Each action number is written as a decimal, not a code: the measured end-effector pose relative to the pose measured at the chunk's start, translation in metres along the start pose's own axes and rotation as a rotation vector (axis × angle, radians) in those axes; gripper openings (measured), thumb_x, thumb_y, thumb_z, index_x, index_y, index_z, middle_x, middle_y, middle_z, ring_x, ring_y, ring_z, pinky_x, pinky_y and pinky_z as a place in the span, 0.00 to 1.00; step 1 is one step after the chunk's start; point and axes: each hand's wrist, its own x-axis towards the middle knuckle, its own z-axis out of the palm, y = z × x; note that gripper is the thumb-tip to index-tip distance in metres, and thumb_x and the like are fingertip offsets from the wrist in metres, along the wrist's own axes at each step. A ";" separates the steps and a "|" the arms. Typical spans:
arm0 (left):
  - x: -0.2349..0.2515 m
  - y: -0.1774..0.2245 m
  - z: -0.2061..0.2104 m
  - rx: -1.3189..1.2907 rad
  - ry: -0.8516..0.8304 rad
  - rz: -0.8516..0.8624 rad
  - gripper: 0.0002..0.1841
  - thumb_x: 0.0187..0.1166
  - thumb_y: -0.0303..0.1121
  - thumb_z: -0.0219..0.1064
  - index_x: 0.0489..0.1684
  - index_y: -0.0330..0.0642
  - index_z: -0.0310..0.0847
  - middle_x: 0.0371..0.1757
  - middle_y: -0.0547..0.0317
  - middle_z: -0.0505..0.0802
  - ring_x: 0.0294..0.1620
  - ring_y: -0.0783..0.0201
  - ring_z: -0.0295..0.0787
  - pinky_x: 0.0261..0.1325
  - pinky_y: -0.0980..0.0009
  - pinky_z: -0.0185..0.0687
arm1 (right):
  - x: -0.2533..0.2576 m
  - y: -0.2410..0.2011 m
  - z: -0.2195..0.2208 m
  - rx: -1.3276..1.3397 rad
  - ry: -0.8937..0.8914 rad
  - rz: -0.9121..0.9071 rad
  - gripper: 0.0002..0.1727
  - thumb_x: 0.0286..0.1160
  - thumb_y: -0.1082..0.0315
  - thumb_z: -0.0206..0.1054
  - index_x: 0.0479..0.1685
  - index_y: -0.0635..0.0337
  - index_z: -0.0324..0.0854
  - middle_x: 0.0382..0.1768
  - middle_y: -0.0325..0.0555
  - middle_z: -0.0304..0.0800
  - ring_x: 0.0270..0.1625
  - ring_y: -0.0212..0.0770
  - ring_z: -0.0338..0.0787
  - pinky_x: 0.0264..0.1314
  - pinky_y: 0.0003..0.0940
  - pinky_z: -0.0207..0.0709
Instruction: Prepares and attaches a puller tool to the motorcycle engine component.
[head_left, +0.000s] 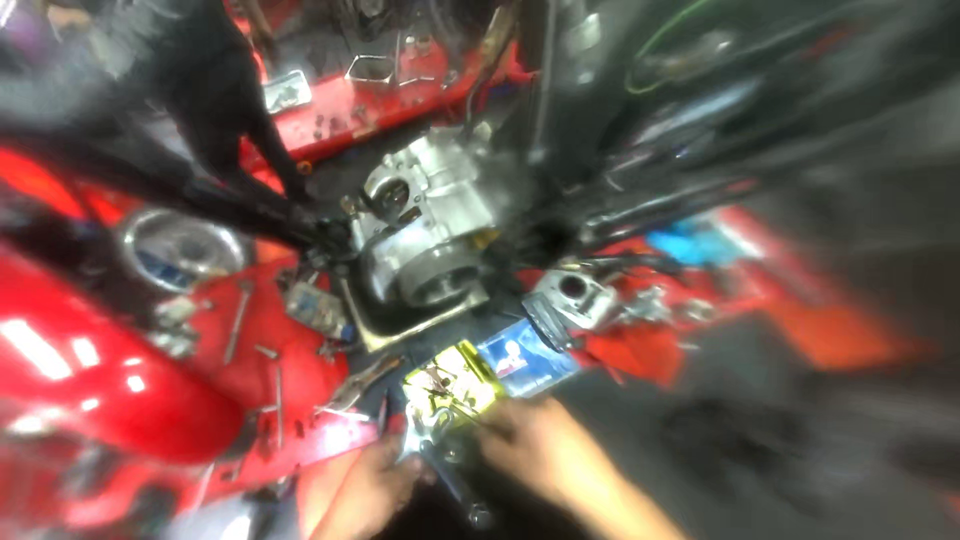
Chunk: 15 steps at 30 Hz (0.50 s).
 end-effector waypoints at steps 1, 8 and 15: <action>0.000 0.001 0.000 0.010 -0.007 0.004 0.10 0.86 0.34 0.65 0.54 0.40 0.86 0.34 0.58 0.93 0.16 0.73 0.73 0.20 0.75 0.71 | -0.003 -0.002 0.000 0.004 0.032 -0.034 0.12 0.70 0.52 0.68 0.32 0.46 0.90 0.27 0.34 0.91 0.31 0.33 0.90 0.34 0.42 0.84; 0.003 0.023 0.004 0.070 0.005 0.015 0.11 0.86 0.33 0.63 0.55 0.37 0.86 0.39 0.53 0.94 0.18 0.71 0.76 0.21 0.73 0.72 | -0.008 -0.008 -0.007 0.032 0.008 -0.006 0.14 0.74 0.50 0.65 0.37 0.46 0.91 0.31 0.36 0.92 0.36 0.36 0.91 0.39 0.45 0.84; 0.027 0.072 0.010 0.271 0.043 0.183 0.10 0.84 0.31 0.64 0.52 0.38 0.88 0.35 0.53 0.92 0.23 0.68 0.79 0.27 0.71 0.77 | 0.009 -0.003 0.007 -0.041 0.477 -0.310 0.07 0.72 0.58 0.70 0.39 0.48 0.91 0.32 0.33 0.91 0.31 0.33 0.91 0.32 0.37 0.88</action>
